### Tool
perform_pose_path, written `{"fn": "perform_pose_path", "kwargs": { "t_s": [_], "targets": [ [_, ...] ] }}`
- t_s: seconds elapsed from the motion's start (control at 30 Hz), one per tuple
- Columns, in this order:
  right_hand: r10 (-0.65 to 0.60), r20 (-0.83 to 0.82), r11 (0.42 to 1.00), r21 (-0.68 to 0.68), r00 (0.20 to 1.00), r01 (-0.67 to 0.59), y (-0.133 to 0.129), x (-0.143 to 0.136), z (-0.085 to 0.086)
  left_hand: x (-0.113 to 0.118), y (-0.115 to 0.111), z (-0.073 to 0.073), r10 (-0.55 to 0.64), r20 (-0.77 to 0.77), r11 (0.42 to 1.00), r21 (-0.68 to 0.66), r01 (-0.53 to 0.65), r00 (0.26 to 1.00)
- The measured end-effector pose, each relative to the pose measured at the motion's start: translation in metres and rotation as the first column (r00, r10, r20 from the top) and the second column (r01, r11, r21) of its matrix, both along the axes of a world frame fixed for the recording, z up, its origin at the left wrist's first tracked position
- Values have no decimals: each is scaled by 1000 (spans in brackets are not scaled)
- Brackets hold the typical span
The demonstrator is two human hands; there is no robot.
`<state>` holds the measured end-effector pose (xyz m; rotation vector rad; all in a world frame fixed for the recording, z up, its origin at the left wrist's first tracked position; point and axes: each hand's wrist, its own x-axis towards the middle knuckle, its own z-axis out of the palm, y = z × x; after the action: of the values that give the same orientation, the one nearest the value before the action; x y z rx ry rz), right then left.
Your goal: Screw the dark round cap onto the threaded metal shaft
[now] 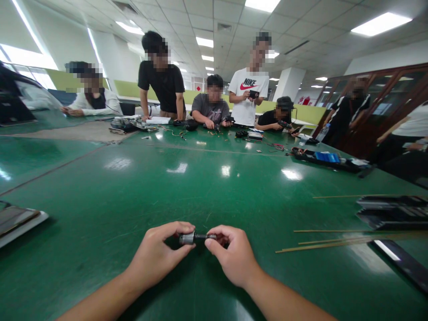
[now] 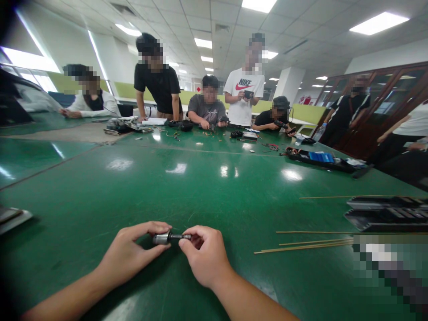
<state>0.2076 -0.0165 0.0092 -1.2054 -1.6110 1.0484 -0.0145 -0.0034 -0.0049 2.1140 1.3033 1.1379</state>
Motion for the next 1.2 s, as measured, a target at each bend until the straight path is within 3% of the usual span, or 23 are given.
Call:
{"fn": "perform_pose_path", "kwargs": {
  "t_s": [1.2],
  "targets": [
    [-27,-45,999,-26,999,26,4,5,0,-6,4,0,23,-11,1000,13,-23,1000]
  ]
}}
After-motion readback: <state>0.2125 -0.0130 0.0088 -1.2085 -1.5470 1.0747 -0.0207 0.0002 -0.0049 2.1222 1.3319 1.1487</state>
